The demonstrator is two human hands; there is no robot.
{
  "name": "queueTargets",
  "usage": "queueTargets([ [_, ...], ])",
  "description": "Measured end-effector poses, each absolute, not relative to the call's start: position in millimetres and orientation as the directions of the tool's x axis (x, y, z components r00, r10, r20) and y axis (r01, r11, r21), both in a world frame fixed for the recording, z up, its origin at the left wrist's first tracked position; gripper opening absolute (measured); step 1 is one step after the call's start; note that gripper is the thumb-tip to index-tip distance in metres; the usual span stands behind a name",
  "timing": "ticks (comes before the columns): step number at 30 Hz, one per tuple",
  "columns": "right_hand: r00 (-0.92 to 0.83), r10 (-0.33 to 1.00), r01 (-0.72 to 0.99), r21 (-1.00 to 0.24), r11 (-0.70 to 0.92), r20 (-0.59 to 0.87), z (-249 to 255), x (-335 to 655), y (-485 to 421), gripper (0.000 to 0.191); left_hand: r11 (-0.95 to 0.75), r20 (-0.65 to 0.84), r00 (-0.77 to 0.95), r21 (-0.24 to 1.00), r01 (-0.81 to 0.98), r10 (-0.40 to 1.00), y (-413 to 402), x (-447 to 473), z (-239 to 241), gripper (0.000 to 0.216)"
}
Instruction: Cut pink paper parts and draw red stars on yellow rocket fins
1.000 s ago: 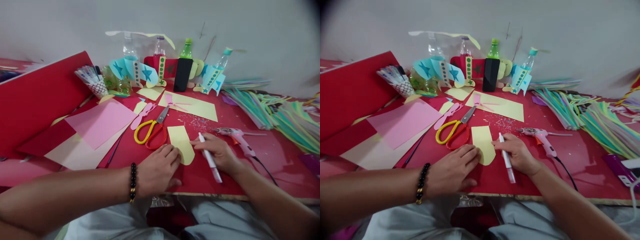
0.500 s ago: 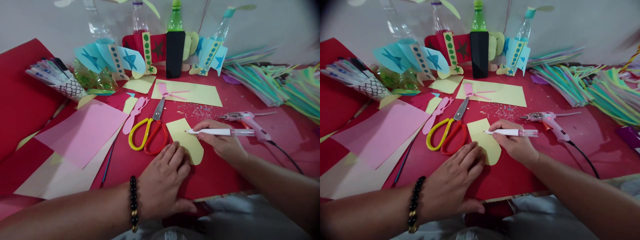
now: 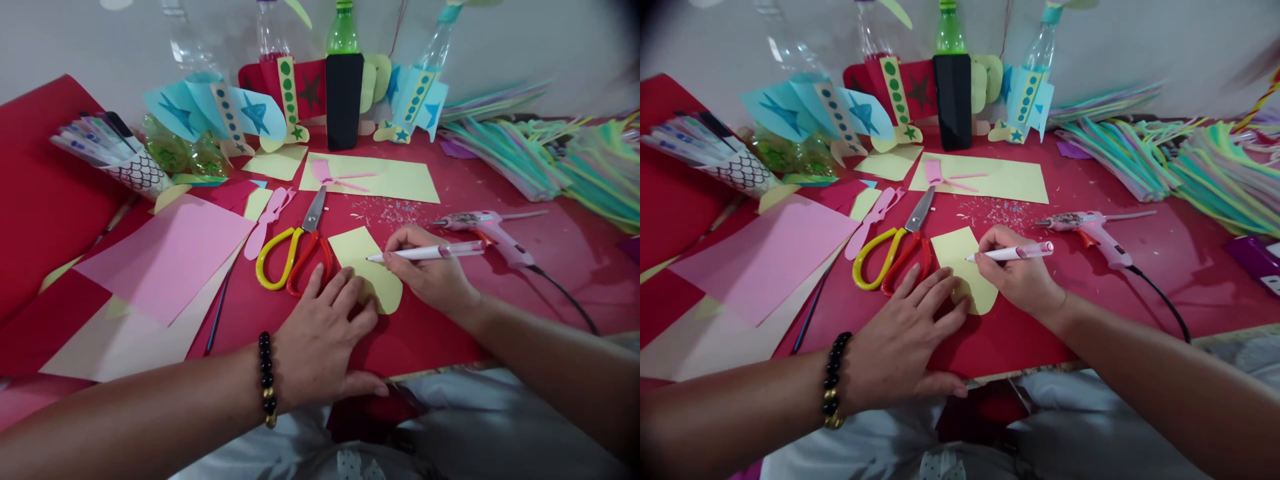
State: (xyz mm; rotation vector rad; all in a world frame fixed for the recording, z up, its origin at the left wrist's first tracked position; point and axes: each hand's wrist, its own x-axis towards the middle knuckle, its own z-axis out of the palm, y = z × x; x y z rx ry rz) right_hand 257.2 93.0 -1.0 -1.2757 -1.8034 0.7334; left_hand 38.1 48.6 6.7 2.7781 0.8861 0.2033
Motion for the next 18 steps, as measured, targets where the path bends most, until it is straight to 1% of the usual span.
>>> queueTargets([
  [5,-0.191,0.938,0.516,-0.783,0.347,0.29,-0.9,256.9,94.7,0.011,-0.789,0.05,0.804,0.237,0.567,0.593,49.0,38.5,7.2,0.091],
  [12,-0.173,0.933,0.541,-0.761,0.358,0.316,-0.8,255.5,95.8,0.012,-0.798,0.048,0.809,0.207,0.565,0.585,49.0,38.1,7.8,0.087],
  [18,-0.188,0.925,0.554,-0.742,0.377,0.329,-1.4,255.7,97.1,0.012,-0.788,0.046,0.801,0.219,0.575,0.597,48.6,37.4,9.0,0.087],
])
